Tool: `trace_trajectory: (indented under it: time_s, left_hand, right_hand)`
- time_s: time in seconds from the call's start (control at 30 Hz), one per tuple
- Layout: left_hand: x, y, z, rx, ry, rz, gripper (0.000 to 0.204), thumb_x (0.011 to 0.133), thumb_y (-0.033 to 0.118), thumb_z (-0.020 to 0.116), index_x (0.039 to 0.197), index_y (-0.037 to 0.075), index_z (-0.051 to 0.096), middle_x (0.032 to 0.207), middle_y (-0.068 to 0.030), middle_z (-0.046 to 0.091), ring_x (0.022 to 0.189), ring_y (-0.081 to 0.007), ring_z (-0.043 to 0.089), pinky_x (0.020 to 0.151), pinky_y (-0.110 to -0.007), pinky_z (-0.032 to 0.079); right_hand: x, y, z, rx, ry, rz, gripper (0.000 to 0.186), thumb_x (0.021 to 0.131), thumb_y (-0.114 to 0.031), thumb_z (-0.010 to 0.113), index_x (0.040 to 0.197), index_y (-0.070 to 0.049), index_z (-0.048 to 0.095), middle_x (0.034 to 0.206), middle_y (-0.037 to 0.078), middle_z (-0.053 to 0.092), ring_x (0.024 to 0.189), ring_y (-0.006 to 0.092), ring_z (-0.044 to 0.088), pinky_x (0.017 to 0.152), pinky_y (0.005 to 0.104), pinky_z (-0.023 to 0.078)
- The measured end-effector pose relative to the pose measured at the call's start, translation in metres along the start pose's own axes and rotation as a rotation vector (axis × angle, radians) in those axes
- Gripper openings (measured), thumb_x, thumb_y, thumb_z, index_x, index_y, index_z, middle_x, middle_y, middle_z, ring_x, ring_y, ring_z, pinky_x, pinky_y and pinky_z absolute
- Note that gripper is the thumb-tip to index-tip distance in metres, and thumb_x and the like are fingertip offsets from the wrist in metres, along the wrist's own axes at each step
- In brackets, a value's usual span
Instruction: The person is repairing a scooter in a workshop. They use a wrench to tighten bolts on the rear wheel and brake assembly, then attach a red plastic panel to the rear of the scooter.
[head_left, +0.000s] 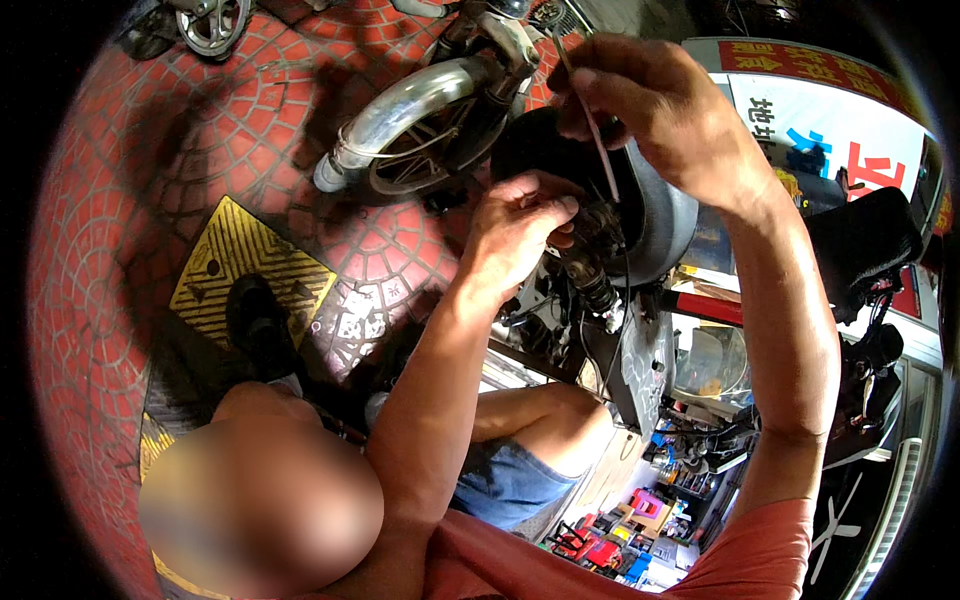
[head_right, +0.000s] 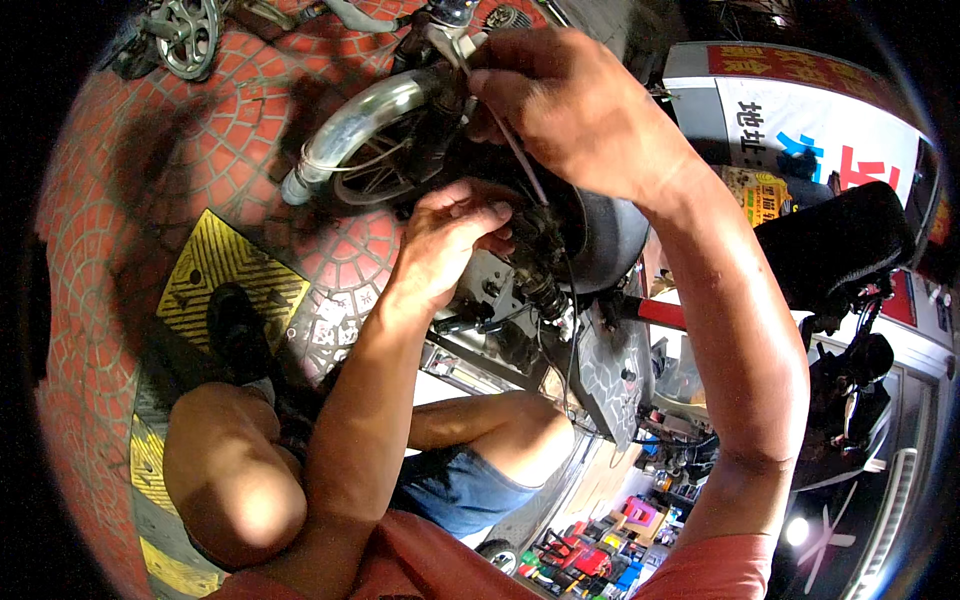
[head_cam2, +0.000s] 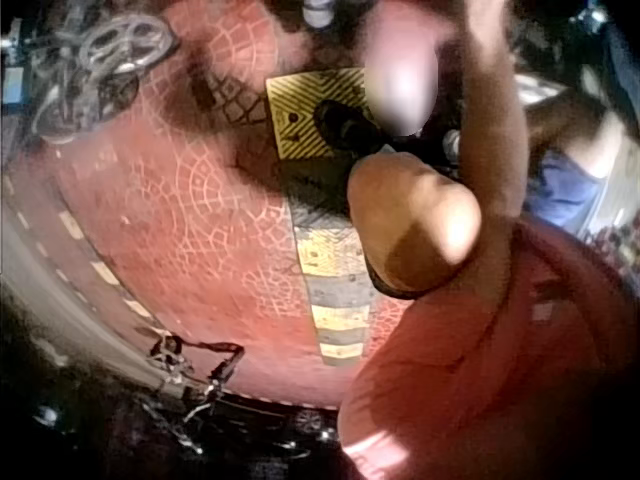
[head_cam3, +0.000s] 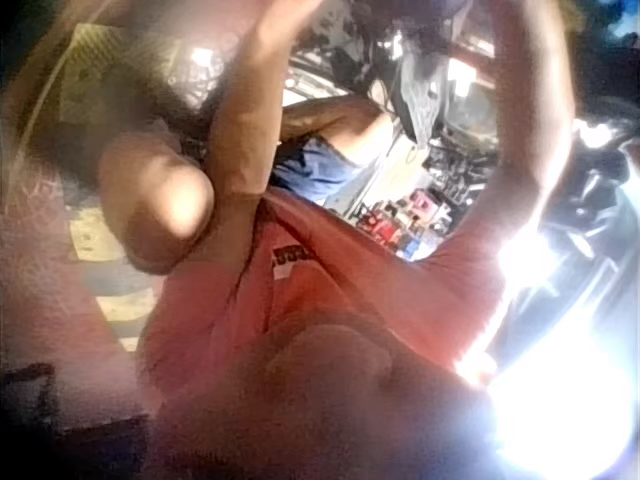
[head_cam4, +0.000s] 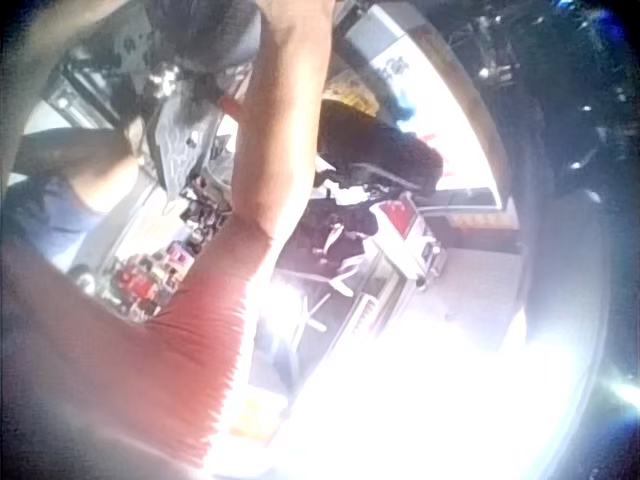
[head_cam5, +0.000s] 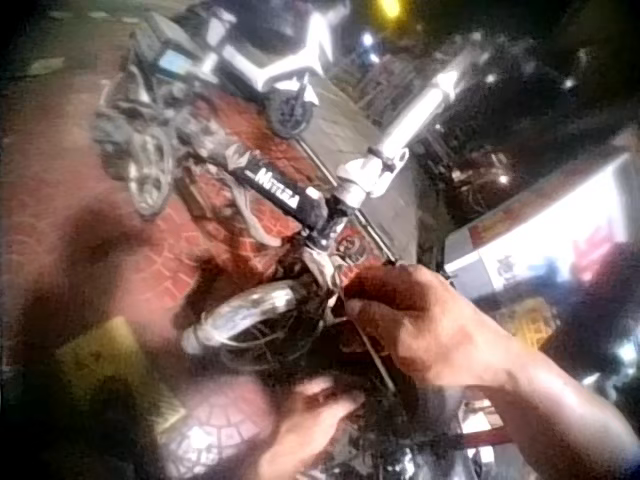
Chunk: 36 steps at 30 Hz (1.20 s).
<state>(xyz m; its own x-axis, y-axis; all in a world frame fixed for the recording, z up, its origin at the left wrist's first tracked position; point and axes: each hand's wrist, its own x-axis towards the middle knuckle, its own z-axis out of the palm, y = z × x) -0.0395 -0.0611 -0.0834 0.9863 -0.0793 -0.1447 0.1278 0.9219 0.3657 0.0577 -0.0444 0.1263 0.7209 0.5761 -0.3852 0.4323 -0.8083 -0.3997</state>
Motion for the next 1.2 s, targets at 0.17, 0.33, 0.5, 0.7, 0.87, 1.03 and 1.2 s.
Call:
trace_trajectory:
  time_s: [0.17, 0.33, 0.5, 0.7, 0.87, 1.03, 1.2]
  left_hand:
    - [-0.003, 0.001, 0.003, -0.138, -0.002, -0.042, 0.011, 0.095, 0.005, 0.068, 0.105, 0.001, 0.069, 0.09, -0.0067, 0.069, 0.081, -0.0189, 0.069, 0.075, -0.037, 0.063]
    - [-0.002, -0.002, 0.0, -0.157, 0.0, -0.043, 0.008, 0.095, 0.004, 0.067, 0.103, 0.001, 0.068, 0.091, -0.0077, 0.068, 0.082, -0.0215, 0.07, 0.076, -0.039, 0.064]
    - [-0.004, -0.001, 0.001, -0.2, 0.002, -0.021, 0.008, 0.095, 0.004, 0.067, 0.103, 0.002, 0.068, 0.091, -0.0075, 0.068, 0.081, -0.022, 0.07, 0.076, -0.039, 0.064]
    - [-0.003, -0.002, 0.003, -0.182, 0.033, -0.017, 0.008, 0.095, 0.005, 0.068, 0.102, 0.002, 0.068, 0.091, -0.0074, 0.069, 0.08, -0.0216, 0.071, 0.076, -0.039, 0.064]
    - [-0.004, -0.002, 0.004, -0.159, 0.04, -0.018, 0.007, 0.096, 0.005, 0.067, 0.103, 0.002, 0.067, 0.09, -0.0068, 0.068, 0.079, -0.0209, 0.07, 0.075, -0.039, 0.063]
    - [-0.001, -0.004, 0.003, -0.165, 0.05, -0.008, 0.011, 0.098, 0.007, 0.066, 0.109, 0.004, 0.066, 0.092, -0.0053, 0.067, 0.078, -0.0193, 0.07, 0.074, -0.038, 0.063]
    - [0.0, 0.003, 0.004, -0.186, 0.017, -0.018, 0.018, 0.101, 0.013, 0.066, 0.117, 0.006, 0.064, 0.095, -0.0036, 0.066, 0.079, -0.0166, 0.069, 0.073, -0.036, 0.063]
  right_hand:
    - [0.027, 0.017, 0.017, -0.128, 0.027, -0.108, 0.026, 0.095, -0.022, 0.066, 0.104, 0.002, 0.072, 0.089, 0.023, 0.073, 0.086, 0.0361, 0.072, 0.079, 0.0436, 0.057]
    - [0.035, 0.027, 0.032, -0.36, -0.012, -0.172, 0.024, 0.096, -0.022, 0.069, 0.1, 0.002, 0.07, 0.084, 0.018, 0.07, 0.08, 0.0312, 0.07, 0.074, 0.0408, 0.055]
    - [0.04, 0.039, 0.035, -0.506, 0.06, -0.369, 0.023, 0.096, -0.021, 0.07, 0.098, 0.002, 0.07, 0.083, 0.019, 0.068, 0.079, 0.0369, 0.069, 0.073, 0.0436, 0.055]
    - [0.035, 0.031, 0.04, -0.54, 0.078, -0.241, 0.024, 0.093, -0.024, 0.072, 0.097, 0.0, 0.071, 0.082, 0.022, 0.07, 0.08, 0.0399, 0.071, 0.074, 0.046, 0.056]
    - [0.033, 0.026, 0.045, -0.567, 0.091, -0.156, 0.028, 0.09, -0.024, 0.075, 0.099, 0.001, 0.072, 0.083, 0.023, 0.071, 0.082, 0.0413, 0.072, 0.077, 0.0469, 0.056]
    - [0.043, 0.028, 0.056, -0.682, 0.127, -0.05, 0.025, 0.087, -0.022, 0.076, 0.097, 0.001, 0.074, 0.086, 0.024, 0.072, 0.088, 0.0418, 0.073, 0.081, 0.0463, 0.058]
    - [0.051, 0.045, 0.051, -0.758, 0.023, -0.104, 0.026, 0.087, -0.021, 0.069, 0.095, 0.003, 0.074, 0.093, 0.027, 0.072, 0.092, 0.0427, 0.072, 0.084, 0.0471, 0.058]
